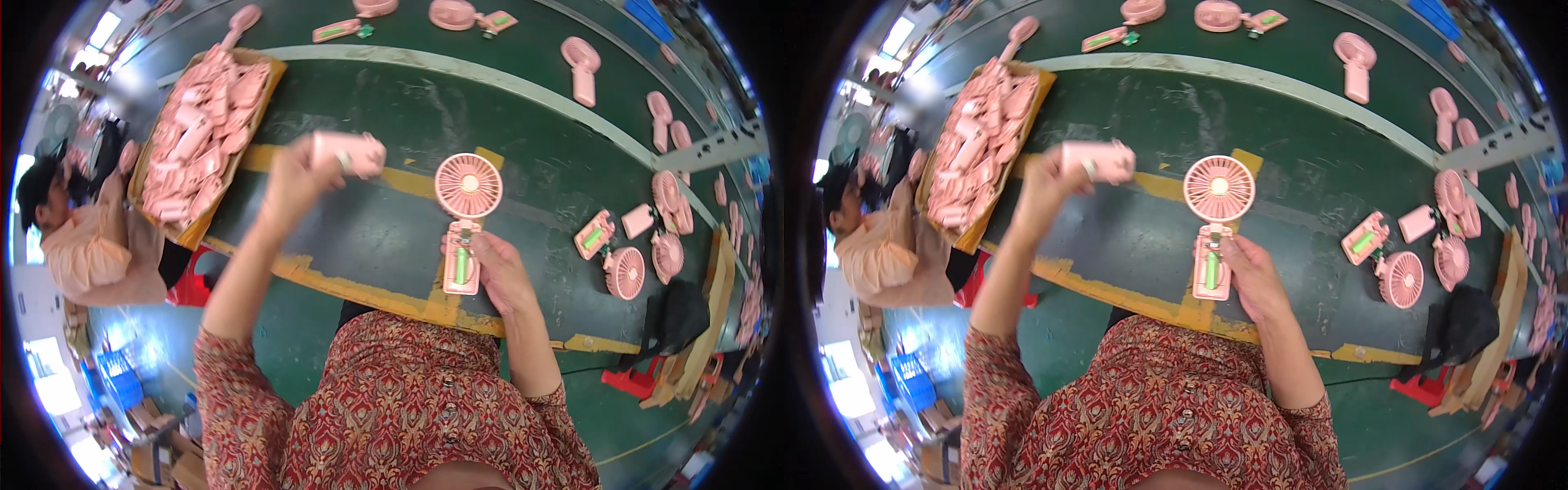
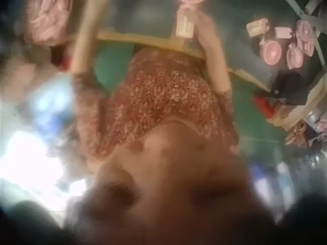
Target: The person assembles handheld fans by connecting the fan heads to the handle housing and internal components, snapping the casing covers onto the handles, testing fan operation by pressing the power button, and placing the assembled fans onto the conveyor belt.
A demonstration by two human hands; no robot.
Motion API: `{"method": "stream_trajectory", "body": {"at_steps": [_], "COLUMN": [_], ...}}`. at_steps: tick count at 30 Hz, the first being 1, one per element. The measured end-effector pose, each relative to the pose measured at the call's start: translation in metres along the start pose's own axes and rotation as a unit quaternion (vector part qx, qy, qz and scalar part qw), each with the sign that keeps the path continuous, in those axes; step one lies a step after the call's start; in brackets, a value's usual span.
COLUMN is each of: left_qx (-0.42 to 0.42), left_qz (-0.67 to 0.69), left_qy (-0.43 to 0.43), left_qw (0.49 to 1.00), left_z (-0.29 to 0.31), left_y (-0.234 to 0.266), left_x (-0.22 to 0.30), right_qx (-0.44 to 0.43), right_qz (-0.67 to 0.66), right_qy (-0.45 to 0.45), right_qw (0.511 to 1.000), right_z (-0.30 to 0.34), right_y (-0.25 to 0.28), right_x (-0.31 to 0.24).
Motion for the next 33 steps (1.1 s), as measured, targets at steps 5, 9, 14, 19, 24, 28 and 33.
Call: {"method": "stream_trajectory", "body": {"at_steps": [5, 9, 14, 19, 24, 28, 33], "left_qx": [-0.03, -0.034, -0.034, -0.093, -0.074, -0.093, -0.108], "left_qz": [0.196, -0.115, -0.404, -0.433, -0.357, -0.282, -0.324], "left_qy": [0.151, 0.145, -0.096, -0.047, 0.011, -0.008, -0.077], "left_qw": [0.968, 0.982, 0.909, 0.895, 0.931, 0.955, 0.937], "left_z": [0.045, 0.053, 0.059, 0.053, 0.067, 0.085, 0.093], "left_y": [-0.078, -0.065, -0.076, -0.083, -0.092, -0.115, -0.133], "left_x": [-0.039, -0.04, -0.01, -0.014, -0.005, 0.006, 0.009], "right_qx": [0.012, 0.021, 0.029, 0.021, 0.041, 0.026, 0.001], "right_qz": [-0.019, -0.027, -0.025, -0.055, -0.068, -0.084, -0.083], "right_qy": [-0.004, 0.006, 0.013, 0.006, 0.019, 0.026, 0.025], "right_qw": [1.0, 0.999, 0.999, 0.998, 0.997, 0.996, 0.996], "right_z": [0.003, 0.002, 0.001, 0.003, 0.005, 0.009, 0.015], "right_y": [-0.003, 0.001, 0.0, -0.004, -0.007, -0.012, -0.015], "right_x": [0.001, 0.006, 0.008, 0.007, 0.009, 0.003, -0.005]}}
Point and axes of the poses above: each hand's wrist, its own z-axis away from the middle knuckle, its own y-axis out of the back of the hand, x = y × z, the point moved 4 cm from there along -z, towards the middle knuckle, and after that the axes turned 11 degrees about z, right-handed, at the moved point
